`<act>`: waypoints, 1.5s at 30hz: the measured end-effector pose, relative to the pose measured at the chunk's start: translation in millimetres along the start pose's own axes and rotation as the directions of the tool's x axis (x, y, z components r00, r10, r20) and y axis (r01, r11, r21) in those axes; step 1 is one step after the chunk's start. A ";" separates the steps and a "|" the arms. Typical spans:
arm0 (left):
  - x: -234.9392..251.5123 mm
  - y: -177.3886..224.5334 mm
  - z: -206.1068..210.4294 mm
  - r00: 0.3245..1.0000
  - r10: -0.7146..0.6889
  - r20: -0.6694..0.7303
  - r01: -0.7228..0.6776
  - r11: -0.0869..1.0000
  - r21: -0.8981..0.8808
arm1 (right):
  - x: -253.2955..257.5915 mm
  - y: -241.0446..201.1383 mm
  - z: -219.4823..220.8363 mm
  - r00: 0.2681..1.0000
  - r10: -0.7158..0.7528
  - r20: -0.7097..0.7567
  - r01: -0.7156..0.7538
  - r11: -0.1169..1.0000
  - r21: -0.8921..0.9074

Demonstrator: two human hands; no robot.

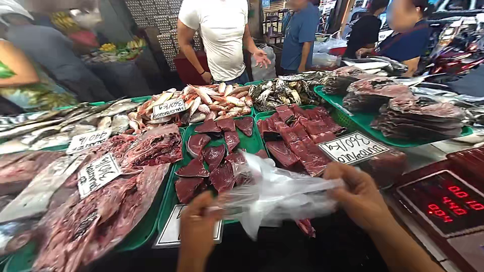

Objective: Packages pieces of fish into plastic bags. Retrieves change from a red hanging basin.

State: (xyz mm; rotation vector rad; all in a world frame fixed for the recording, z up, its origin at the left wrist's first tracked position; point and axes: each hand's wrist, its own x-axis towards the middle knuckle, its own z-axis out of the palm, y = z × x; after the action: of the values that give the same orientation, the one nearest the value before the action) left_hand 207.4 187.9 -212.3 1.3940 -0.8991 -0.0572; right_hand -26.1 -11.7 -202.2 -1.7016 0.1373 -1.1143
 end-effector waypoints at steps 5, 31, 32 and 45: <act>-4.9 -8.4 -39.7 0.963 0.246 0.110 -0.270 0.893 0.360 | 17.6 13.0 35.4 0.988 0.105 0.114 -0.122 0.981 0.153; 61.9 23.8 -36.1 0.943 0.298 0.146 -0.286 0.953 -0.097 | 67.8 0.5 20.9 0.979 0.189 0.080 -0.188 0.982 -0.024; 66.7 25.7 -32.3 0.941 0.275 0.196 -0.237 0.952 -0.195 | 73.8 4.8 15.5 0.959 0.226 0.171 -0.244 0.966 0.090; 56.9 86.4 1.0 0.540 0.577 0.613 -0.400 0.817 -0.415 | 123.5 -15.7 92.2 0.669 0.704 0.239 -0.741 0.607 0.286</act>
State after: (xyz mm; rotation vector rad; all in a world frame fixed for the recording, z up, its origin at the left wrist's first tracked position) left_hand 205.6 176.9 -109.4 0.8207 -1.8819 -0.2865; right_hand 103.3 -11.2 -116.9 -1.1656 0.4879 -0.3862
